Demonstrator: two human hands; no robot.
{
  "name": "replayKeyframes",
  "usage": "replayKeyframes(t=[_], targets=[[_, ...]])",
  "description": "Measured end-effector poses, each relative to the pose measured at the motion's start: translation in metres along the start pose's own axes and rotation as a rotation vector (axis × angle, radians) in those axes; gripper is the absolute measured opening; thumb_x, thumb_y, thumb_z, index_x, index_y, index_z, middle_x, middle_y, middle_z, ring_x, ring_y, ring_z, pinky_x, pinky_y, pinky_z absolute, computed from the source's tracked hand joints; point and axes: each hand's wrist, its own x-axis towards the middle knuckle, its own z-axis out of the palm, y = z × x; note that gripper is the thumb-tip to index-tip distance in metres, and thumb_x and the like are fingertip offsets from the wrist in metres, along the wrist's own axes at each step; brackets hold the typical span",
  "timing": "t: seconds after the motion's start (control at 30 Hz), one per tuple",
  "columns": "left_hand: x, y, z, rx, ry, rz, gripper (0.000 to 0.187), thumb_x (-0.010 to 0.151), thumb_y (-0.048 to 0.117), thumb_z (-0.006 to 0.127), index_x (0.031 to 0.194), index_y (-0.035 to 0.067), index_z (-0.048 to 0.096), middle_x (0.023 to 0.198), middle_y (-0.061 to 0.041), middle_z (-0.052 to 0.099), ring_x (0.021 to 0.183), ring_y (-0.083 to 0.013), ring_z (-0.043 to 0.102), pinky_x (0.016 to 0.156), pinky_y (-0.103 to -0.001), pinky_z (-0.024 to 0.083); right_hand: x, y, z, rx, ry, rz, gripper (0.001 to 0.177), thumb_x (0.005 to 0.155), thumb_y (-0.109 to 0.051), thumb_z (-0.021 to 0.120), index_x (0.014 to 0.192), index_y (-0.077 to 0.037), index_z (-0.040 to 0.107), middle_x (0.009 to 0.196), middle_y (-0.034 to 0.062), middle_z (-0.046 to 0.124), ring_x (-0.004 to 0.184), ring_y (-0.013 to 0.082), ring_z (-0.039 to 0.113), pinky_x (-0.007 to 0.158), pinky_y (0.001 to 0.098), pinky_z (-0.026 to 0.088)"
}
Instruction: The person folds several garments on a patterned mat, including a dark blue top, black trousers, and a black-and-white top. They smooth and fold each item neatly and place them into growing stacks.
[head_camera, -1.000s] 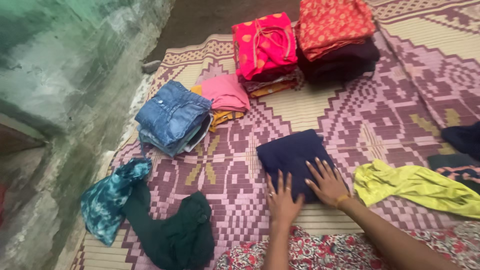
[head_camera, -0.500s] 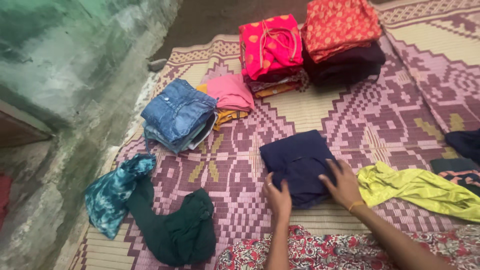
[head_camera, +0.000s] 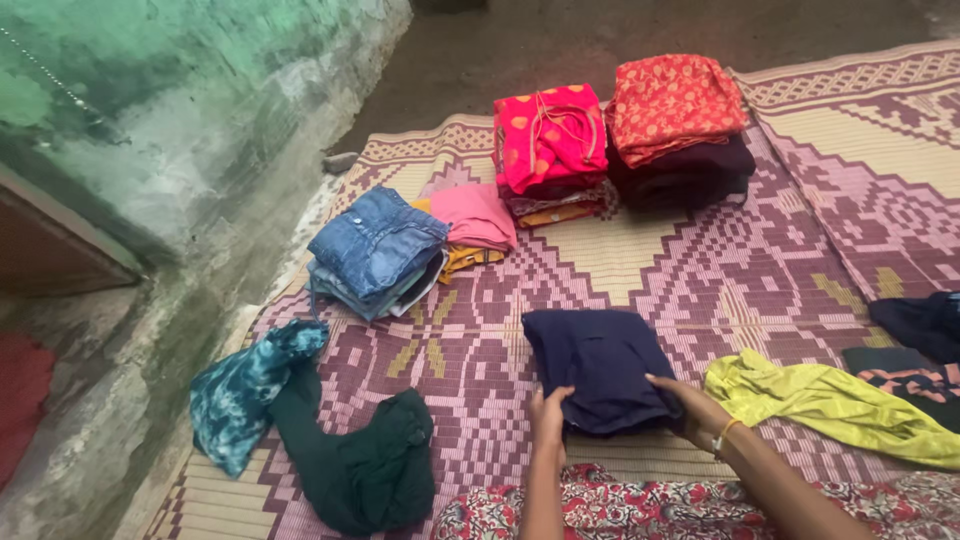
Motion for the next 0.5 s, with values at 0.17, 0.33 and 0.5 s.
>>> replayKeyframes(t=[0.17, 0.33, 0.5], targets=[[-0.031, 0.034, 0.003, -0.077, -0.034, 0.062, 0.068, 0.085, 0.027, 0.07, 0.148, 0.015, 0.048, 0.148, -0.008, 0.056, 0.137, -0.0241, 0.051, 0.118, -0.046, 0.037, -0.05, -0.027, 0.043, 0.038, 0.06, -0.17, 0.069, 0.084, -0.031, 0.069, 0.147, -0.016, 0.047, 0.133, 0.0057, 0.062, 0.115, 0.0248, 0.062, 0.098, 0.0509, 0.052], [-0.038, 0.044, 0.001, -0.289, -0.1, 0.095, 0.068, 0.085, 0.026, 0.067, 0.149, 0.014, 0.049, 0.151, -0.012, 0.056, 0.139, -0.0314, 0.052, 0.115, -0.056, 0.039, -0.055, -0.035, 0.058, 0.226, -0.014, -0.411, 0.077, 0.083, -0.034, 0.077, 0.146, -0.003, 0.047, 0.134, 0.0151, 0.063, 0.126, 0.031, 0.057, 0.107, 0.0411, 0.049], [-0.038, 0.046, 0.004, -0.319, -0.085, 0.132, 0.069, 0.087, 0.024, 0.067, 0.153, 0.018, 0.046, 0.153, -0.005, 0.053, 0.144, -0.0233, 0.045, 0.118, -0.055, 0.027, -0.054, -0.014, 0.073, 0.409, -0.011, -0.287, 0.086, 0.076, -0.044, 0.08, 0.147, -0.005, 0.05, 0.141, 0.012, 0.062, 0.13, 0.0295, 0.055, 0.113, 0.0373, 0.043]])
